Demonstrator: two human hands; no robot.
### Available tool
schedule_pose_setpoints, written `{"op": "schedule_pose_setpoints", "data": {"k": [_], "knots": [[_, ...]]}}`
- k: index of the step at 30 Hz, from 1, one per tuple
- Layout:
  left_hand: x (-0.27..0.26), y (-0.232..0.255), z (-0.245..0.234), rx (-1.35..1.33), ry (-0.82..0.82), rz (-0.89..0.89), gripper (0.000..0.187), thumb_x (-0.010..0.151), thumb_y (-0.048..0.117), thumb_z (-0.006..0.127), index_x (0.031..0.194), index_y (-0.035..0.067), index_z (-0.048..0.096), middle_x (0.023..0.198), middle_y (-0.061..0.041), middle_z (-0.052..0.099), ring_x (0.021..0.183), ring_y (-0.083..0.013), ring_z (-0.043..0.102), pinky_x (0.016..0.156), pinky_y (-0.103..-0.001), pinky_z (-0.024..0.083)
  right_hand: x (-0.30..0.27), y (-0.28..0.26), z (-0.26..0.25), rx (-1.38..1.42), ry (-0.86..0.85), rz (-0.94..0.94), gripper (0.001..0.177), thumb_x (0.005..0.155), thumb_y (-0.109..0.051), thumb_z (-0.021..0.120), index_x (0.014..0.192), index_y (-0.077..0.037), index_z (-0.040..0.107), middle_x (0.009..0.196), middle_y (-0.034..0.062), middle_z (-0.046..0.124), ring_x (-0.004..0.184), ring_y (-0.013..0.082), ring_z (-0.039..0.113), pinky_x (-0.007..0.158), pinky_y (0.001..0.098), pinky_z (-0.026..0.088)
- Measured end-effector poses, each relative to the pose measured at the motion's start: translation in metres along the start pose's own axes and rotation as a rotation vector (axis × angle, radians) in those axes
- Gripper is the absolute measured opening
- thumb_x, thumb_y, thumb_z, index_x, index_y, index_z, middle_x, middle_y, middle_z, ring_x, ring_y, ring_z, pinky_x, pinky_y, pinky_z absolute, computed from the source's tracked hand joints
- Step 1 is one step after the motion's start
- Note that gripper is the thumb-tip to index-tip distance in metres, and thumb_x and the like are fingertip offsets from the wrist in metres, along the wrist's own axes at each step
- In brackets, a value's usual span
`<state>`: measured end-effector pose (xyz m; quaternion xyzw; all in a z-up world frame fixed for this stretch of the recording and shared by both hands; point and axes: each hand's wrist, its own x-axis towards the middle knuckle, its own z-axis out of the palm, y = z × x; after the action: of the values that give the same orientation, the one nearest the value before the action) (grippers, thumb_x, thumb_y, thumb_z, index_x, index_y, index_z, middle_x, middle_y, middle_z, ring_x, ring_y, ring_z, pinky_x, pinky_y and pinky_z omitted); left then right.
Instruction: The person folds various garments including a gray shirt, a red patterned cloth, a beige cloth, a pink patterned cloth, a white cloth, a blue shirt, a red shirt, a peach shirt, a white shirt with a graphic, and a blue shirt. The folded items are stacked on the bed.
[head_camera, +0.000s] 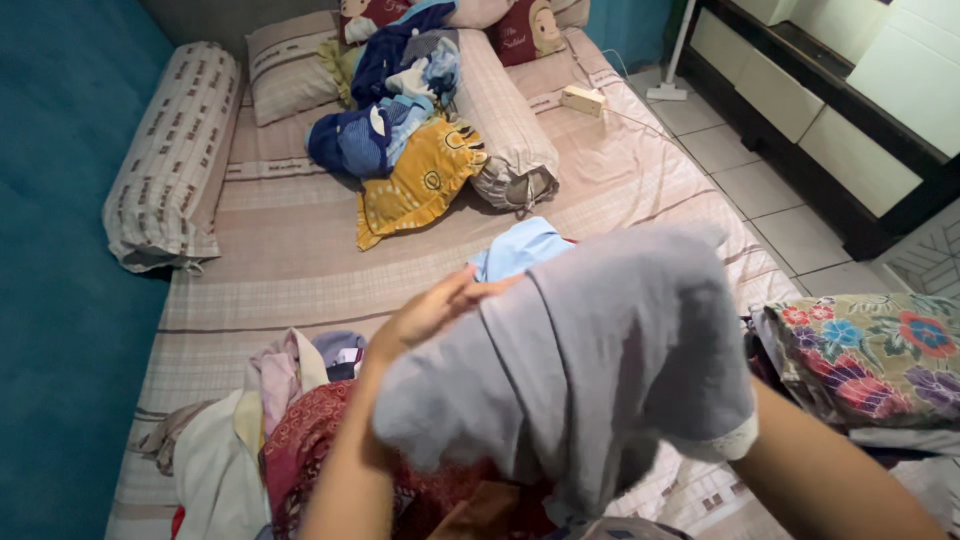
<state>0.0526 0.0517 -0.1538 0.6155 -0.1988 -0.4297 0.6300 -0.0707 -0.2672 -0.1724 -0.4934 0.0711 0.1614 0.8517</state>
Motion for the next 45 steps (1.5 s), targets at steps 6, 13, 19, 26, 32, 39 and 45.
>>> {"op": "schedule_pose_setpoints", "data": {"k": [6, 13, 19, 26, 32, 39, 45], "knots": [[0.003, -0.036, 0.017, -0.249, 0.073, -0.064, 0.057, 0.103, 0.049, 0.042, 0.139, 0.011, 0.065, 0.137, -0.006, 0.067, 0.129, -0.0199, 0.058, 0.107, -0.038, 0.044, 0.024, -0.032, -0.003, 0.01, 0.064, -0.077, 0.034, 0.096, -0.022, 0.063, 0.119, 0.002, 0.064, 0.106, 0.0157, 0.071, 0.092, 0.0268, 0.068, 0.085, 0.0444, 0.059], [0.009, -0.092, 0.076, -0.508, 0.133, -0.13, 0.057, 0.102, 0.048, 0.043, 0.138, 0.009, 0.066, 0.134, -0.009, 0.068, 0.126, -0.0218, 0.06, 0.105, -0.04, 0.046, 0.075, -0.025, -0.062, -0.001, 0.217, -0.037, 0.03, 0.096, -0.02, 0.062, 0.114, 0.004, 0.068, 0.103, 0.0148, 0.072, 0.09, 0.0264, 0.068, 0.084, 0.044, 0.06], [-0.031, -0.129, 0.066, -0.58, 0.248, -0.15, 0.058, 0.101, 0.047, 0.044, 0.137, 0.008, 0.066, 0.133, -0.011, 0.068, 0.123, -0.0235, 0.061, 0.102, -0.042, 0.047, 0.091, 0.027, -0.111, -0.139, 0.289, 0.163, 0.027, 0.096, -0.017, 0.062, 0.109, 0.005, 0.072, 0.1, 0.014, 0.073, 0.088, 0.0259, 0.069, 0.083, 0.0437, 0.06], [-0.026, -0.115, 0.05, -0.543, 0.298, -0.102, 0.058, 0.101, 0.046, 0.045, 0.137, 0.006, 0.066, 0.13, -0.013, 0.069, 0.12, -0.0255, 0.062, 0.1, -0.044, 0.048, 0.034, -0.061, -0.066, -0.953, 0.372, -0.017, 0.04, 0.099, -0.027, 0.053, 0.129, -0.009, 0.072, 0.125, 0.0077, 0.074, 0.115, 0.0197, 0.066, 0.097, 0.0385, 0.05], [0.038, -0.062, 0.055, -0.464, 0.327, -0.008, 0.058, 0.1, 0.045, 0.046, 0.136, 0.005, 0.066, 0.128, -0.015, 0.069, 0.117, -0.0272, 0.063, 0.098, -0.045, 0.049, 0.024, -0.045, 0.042, -0.381, -0.615, 0.144, 0.075, 0.092, -0.062, 0.04, 0.154, -0.02, 0.037, 0.153, 0.0004, 0.051, 0.138, 0.0126, 0.052, 0.115, 0.0303, 0.039], [0.062, -0.031, 0.021, -0.392, 0.512, 0.069, 0.058, 0.099, 0.044, 0.048, 0.135, 0.003, 0.067, 0.126, -0.017, 0.07, 0.114, -0.0291, 0.064, 0.095, -0.047, 0.05, 0.014, 0.034, 0.028, 0.057, -0.183, 0.146, 0.068, 0.086, -0.034, 0.057, 0.147, -0.007, 0.048, 0.138, 0.0089, 0.06, 0.122, 0.0177, 0.059, 0.106, 0.0336, 0.046], [0.031, -0.046, -0.001, -0.199, 0.8, 0.111, 0.058, 0.099, 0.043, 0.049, 0.134, 0.001, 0.067, 0.124, -0.019, 0.07, 0.111, -0.0308, 0.065, 0.093, -0.049, 0.051, 0.007, 0.046, 0.017, 0.022, -0.002, 0.058, 0.064, 0.083, -0.011, 0.068, 0.143, 0.006, 0.055, 0.125, 0.017, 0.065, 0.109, 0.0221, 0.064, 0.097, 0.0366, 0.051]]}}
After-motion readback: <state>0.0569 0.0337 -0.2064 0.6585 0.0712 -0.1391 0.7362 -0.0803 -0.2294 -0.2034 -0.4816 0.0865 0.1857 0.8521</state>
